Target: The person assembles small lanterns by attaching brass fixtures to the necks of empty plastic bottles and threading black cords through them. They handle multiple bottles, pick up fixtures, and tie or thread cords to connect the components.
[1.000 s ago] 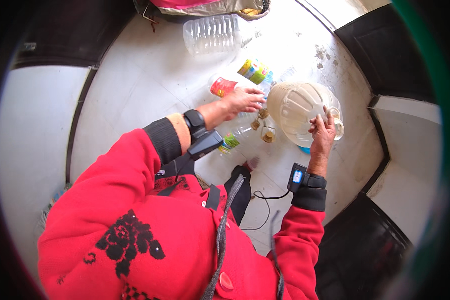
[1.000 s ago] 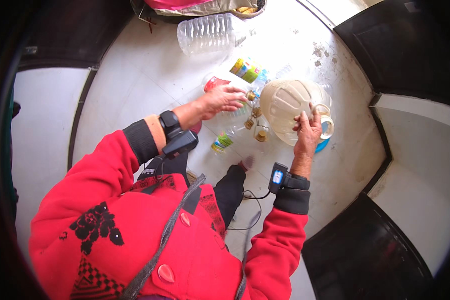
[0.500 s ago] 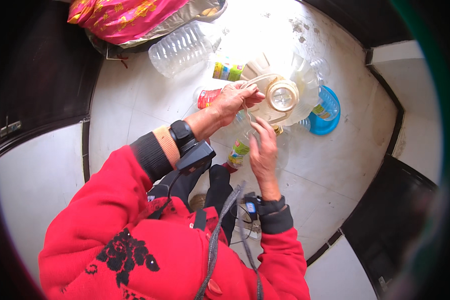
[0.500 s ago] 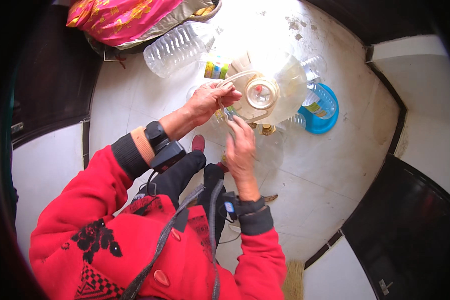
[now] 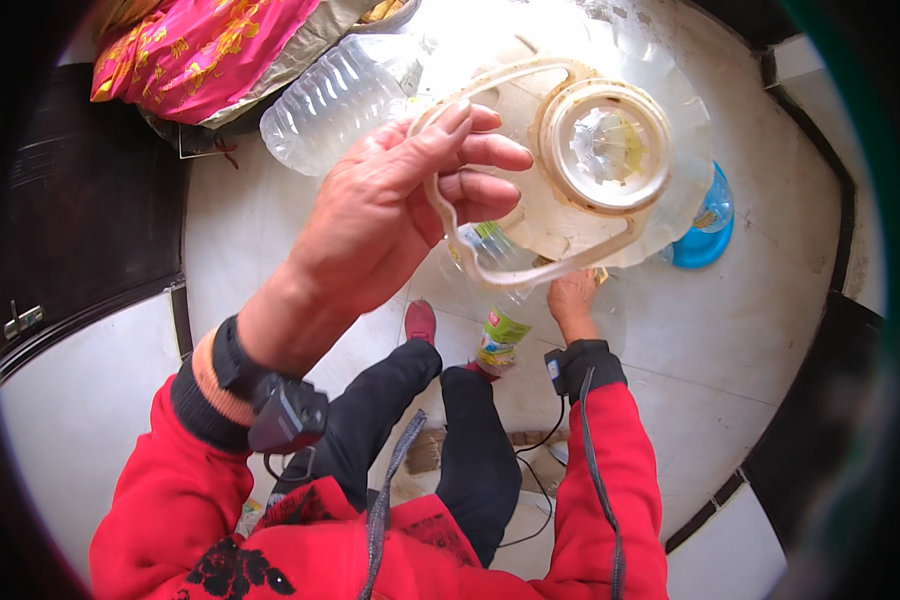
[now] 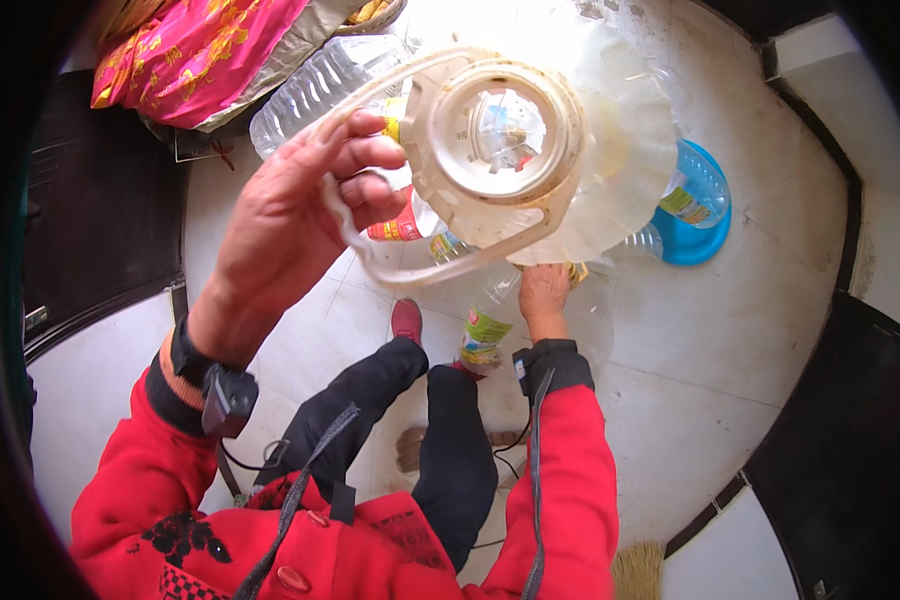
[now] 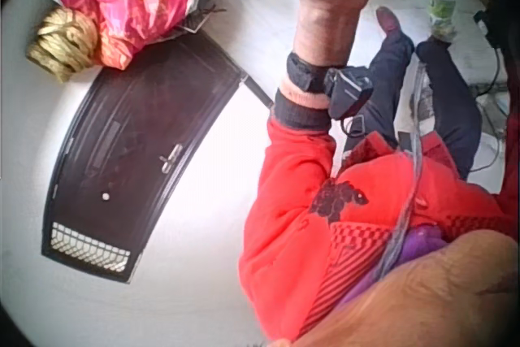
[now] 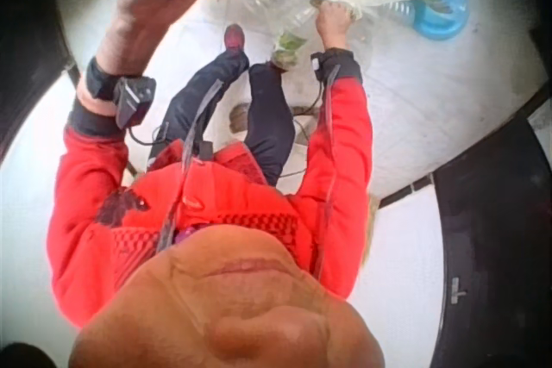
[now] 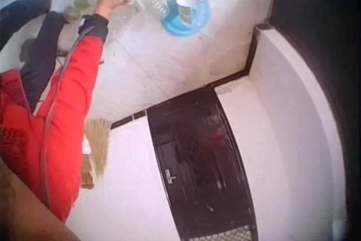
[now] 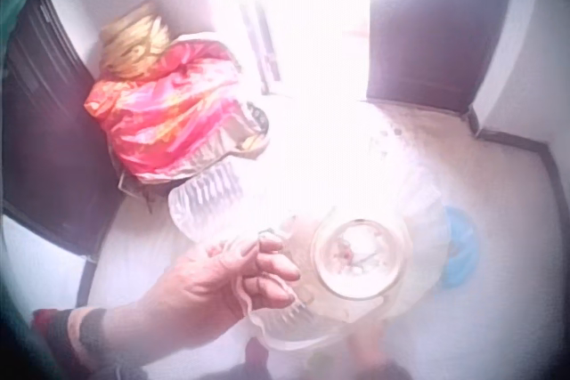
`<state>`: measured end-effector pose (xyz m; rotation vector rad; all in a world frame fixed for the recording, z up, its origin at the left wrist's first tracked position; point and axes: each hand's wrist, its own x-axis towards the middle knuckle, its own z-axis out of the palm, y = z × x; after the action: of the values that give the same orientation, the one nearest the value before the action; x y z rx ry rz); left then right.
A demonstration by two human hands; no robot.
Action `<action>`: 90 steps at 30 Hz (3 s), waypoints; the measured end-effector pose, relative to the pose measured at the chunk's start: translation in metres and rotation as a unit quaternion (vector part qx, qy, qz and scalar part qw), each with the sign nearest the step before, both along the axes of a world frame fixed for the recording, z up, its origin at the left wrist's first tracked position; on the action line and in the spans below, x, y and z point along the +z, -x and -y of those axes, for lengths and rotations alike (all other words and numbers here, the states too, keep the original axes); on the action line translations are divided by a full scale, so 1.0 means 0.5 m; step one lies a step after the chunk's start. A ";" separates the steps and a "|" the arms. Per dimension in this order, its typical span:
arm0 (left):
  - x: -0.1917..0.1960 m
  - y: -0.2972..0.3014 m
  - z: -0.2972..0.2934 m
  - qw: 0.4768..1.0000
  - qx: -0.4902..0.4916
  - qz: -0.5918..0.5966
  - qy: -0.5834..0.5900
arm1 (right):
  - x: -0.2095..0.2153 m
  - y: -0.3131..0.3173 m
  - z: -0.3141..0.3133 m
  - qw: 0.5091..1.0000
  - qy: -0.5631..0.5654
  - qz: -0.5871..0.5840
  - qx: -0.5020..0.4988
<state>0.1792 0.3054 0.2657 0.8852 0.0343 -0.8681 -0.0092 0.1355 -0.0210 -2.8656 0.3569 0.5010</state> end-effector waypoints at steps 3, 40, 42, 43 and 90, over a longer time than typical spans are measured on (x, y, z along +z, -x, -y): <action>-0.005 0.006 -0.010 1.000 -0.003 0.021 0.013 | -0.110 0.016 -0.006 0.926 -0.193 0.132 -0.296; -0.018 0.150 0.125 0.941 -0.337 -0.006 0.011 | 0.746 -0.024 -0.028 0.955 0.046 0.129 -0.263; -0.029 0.141 0.102 0.931 -0.363 0.019 0.018 | 0.737 -0.061 -0.070 0.960 0.092 0.077 -0.253; -0.033 0.141 0.092 0.925 -0.376 0.035 0.032 | 0.729 -0.079 -0.088 0.961 0.115 0.034 -0.250; -0.382 -0.372 -0.190 0.920 -0.192 -0.012 -0.342 | 0.623 -0.024 0.085 0.551 -0.185 0.326 -0.745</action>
<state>0.3651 0.4006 0.0747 1.5716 0.2013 -1.2659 0.0028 0.0932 0.2902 -1.2160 1.8327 -0.7047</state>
